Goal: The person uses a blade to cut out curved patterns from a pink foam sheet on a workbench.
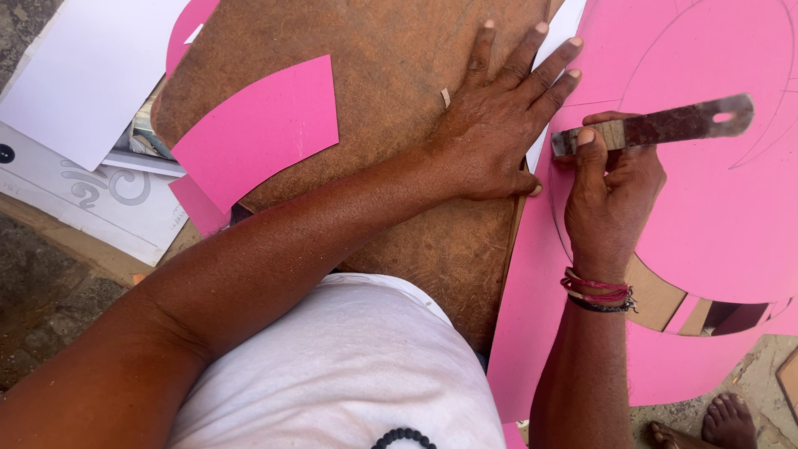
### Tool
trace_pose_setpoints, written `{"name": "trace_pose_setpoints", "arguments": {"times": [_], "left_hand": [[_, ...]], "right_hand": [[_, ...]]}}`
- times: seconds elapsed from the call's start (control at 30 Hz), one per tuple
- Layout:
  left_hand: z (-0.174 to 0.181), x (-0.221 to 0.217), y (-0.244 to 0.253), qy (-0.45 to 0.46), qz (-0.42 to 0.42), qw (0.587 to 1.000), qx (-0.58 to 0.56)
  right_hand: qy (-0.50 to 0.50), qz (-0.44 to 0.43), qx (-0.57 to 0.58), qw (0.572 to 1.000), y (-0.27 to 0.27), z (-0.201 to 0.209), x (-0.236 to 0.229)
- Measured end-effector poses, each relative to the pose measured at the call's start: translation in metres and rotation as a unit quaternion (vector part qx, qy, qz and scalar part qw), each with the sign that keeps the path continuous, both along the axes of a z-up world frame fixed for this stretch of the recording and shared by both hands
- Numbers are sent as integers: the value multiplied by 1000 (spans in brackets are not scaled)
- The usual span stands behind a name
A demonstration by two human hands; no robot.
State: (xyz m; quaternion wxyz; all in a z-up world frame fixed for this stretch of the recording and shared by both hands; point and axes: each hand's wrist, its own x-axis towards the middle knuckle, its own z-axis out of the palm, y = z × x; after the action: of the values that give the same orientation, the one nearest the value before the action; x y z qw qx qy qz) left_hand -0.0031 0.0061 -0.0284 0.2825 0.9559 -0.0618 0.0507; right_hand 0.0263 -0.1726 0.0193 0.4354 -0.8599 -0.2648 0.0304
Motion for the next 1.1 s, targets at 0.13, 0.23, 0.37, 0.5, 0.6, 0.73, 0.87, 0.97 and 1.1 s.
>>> {"name": "trace_pose_setpoints", "arguments": {"times": [0.13,0.23,0.37,0.5,0.6,0.73,0.87,0.97,1.1], "left_hand": [[-2,-1,1,-9,2,1000,1],[-2,0,0,-18,3,1000,-5],[0,-2,-4,7,7,1000,13],[9,2,-4,10,15,1000,15],[15,1,-2,40,6,999,35],[12,1,-3,41,8,999,31],[9,1,-4,37,3,999,32],[9,3,-3,40,2,999,29],[10,3,-5,41,8,998,52]], "right_hand": [[-13,-6,-19,1000,4,2,0],[-24,40,-30,998,6,7,4],[-19,63,-121,991,13,16,22],[-18,78,-226,971,21,30,29],[-45,104,-232,966,26,44,27],[9,103,-234,967,19,49,14],[12,100,-262,960,7,47,4],[10,98,-290,952,-4,48,-6],[17,96,-332,938,-20,48,-13]]}}
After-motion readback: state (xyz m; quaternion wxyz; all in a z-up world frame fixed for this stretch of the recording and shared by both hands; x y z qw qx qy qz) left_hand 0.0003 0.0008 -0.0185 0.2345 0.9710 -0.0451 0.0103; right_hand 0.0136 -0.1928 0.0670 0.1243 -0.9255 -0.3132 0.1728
